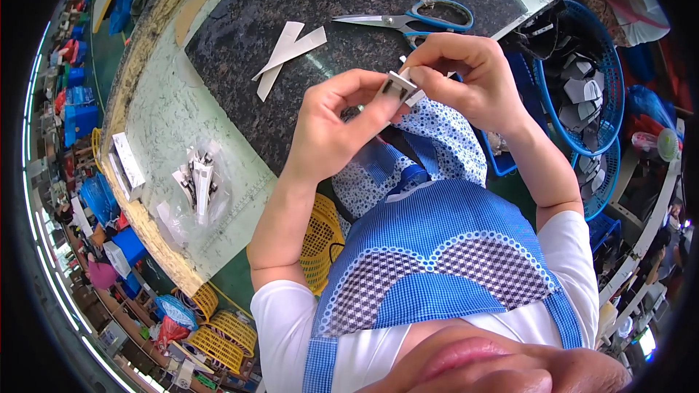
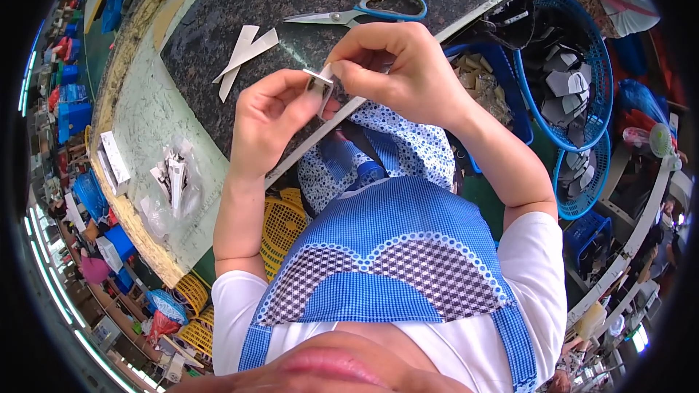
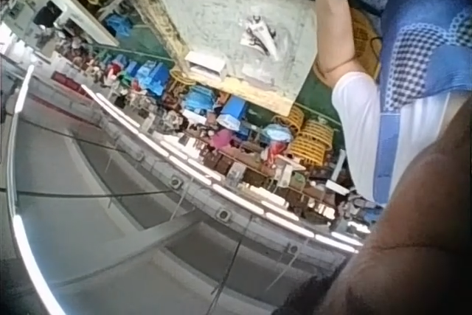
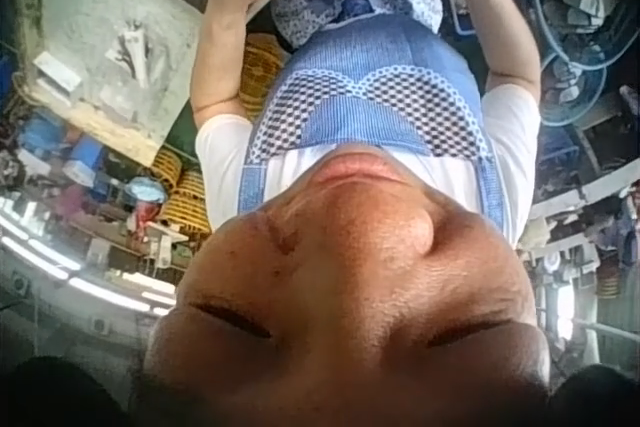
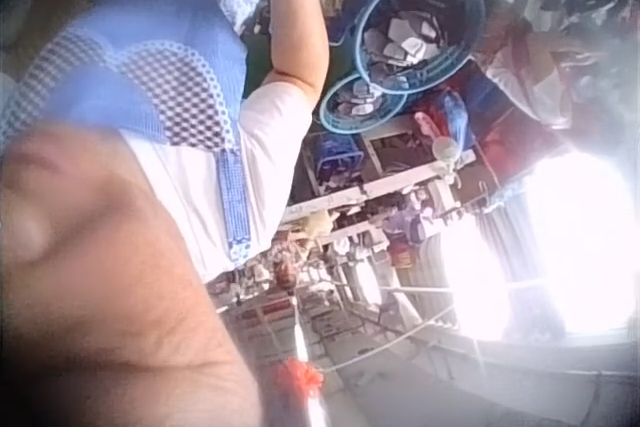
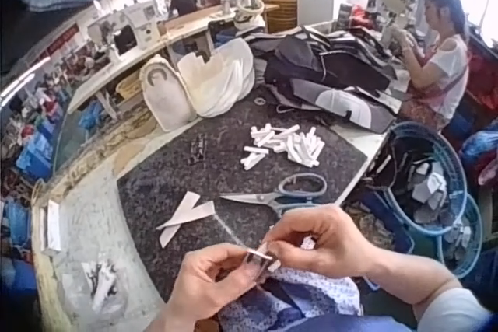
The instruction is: Assembling metal buckles onto white shoe strips at a factory workbench.
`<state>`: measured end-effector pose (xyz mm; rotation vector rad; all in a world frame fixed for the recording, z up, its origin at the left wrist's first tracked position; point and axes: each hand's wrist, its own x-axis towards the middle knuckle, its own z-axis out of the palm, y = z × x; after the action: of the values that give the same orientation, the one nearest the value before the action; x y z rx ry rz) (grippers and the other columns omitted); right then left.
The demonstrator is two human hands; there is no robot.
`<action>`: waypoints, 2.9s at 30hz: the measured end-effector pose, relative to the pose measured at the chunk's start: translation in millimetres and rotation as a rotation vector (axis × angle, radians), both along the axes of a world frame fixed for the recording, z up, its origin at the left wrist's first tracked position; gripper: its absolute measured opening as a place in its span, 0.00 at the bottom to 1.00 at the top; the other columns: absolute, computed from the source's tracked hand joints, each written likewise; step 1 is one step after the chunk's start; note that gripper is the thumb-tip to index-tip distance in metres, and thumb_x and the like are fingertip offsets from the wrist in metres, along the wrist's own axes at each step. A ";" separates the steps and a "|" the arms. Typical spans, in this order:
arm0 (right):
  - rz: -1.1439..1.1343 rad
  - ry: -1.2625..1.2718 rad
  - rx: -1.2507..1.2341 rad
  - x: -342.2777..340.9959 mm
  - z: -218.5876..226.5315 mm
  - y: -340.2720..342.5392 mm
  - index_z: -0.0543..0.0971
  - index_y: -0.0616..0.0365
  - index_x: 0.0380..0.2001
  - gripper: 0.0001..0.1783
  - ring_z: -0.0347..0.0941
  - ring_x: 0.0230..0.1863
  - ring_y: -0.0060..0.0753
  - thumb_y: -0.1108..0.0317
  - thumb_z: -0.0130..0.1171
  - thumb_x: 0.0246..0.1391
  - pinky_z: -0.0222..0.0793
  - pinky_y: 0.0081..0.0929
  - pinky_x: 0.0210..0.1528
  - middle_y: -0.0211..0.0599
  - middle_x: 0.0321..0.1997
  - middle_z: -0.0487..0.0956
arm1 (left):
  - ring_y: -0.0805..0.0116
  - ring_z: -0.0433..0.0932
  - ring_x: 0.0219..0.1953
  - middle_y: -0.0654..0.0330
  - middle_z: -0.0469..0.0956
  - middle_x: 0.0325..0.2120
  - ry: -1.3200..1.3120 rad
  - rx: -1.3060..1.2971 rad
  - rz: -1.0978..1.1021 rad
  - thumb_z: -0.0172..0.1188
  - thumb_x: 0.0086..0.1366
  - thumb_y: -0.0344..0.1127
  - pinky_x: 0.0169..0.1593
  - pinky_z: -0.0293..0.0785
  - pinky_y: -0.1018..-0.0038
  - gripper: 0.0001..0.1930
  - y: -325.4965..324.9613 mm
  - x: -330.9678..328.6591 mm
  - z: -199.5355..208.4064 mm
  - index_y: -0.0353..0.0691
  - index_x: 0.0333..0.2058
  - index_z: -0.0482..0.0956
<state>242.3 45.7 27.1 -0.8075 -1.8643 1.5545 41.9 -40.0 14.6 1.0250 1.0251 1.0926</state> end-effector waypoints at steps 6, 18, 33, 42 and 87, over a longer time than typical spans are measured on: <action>-0.001 0.192 -0.075 -12.4 -4.2 -1.4 0.79 0.65 0.37 0.10 0.71 0.32 0.12 0.67 0.62 0.59 0.67 0.14 0.34 0.26 0.30 0.78 | 0.79 0.80 0.29 0.63 0.82 0.26 0.182 0.075 0.219 0.63 0.65 0.34 0.33 0.75 0.83 0.10 -1.5 -3.5 -1.6 0.32 0.37 0.82; 0.241 0.102 -0.395 -63.1 -27.2 -19.7 0.80 0.60 0.41 0.08 0.66 0.30 0.10 0.68 0.58 0.62 0.58 0.11 0.31 0.23 0.32 0.76 | 0.68 0.81 0.23 0.59 0.80 0.20 0.766 0.489 0.379 0.66 0.56 0.30 0.32 0.75 0.75 0.04 -47.6 -54.5 -2.2 0.37 0.28 0.81; 0.437 -0.193 0.183 -59.5 -12.2 23.5 0.80 0.62 0.40 0.09 0.77 0.34 0.25 0.70 0.60 0.58 0.73 0.24 0.38 0.37 0.35 0.80 | 0.60 0.74 0.54 0.60 0.78 0.49 1.518 0.592 0.307 0.67 0.55 0.33 0.55 0.70 0.66 0.16 -5.2 -101.3 -12.7 0.44 0.44 0.82; -0.064 -0.498 0.517 -145.0 -32.1 158.7 0.84 0.56 0.34 0.18 0.81 0.34 0.41 0.52 0.65 0.50 0.77 0.35 0.40 0.42 0.32 0.84 | 0.65 0.75 0.29 0.63 0.75 0.25 1.477 0.672 0.275 0.69 0.54 0.35 0.35 0.70 0.69 0.08 -7.1 -47.2 -31.9 0.41 0.31 0.83; -0.088 0.341 -0.639 -32.8 -13.4 -2.3 0.72 0.60 0.47 0.13 0.73 0.25 0.15 0.69 0.59 0.61 0.67 0.10 0.27 0.33 0.29 0.80 | 0.70 0.82 0.44 0.50 0.82 0.42 -0.137 0.156 0.453 0.59 0.65 0.22 0.50 0.78 0.77 0.09 32.6 9.3 -11.5 0.27 0.44 0.78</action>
<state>209.6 43.4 13.7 -0.8037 -1.0774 2.1067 51.2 -7.4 3.1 0.8436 1.1013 1.6111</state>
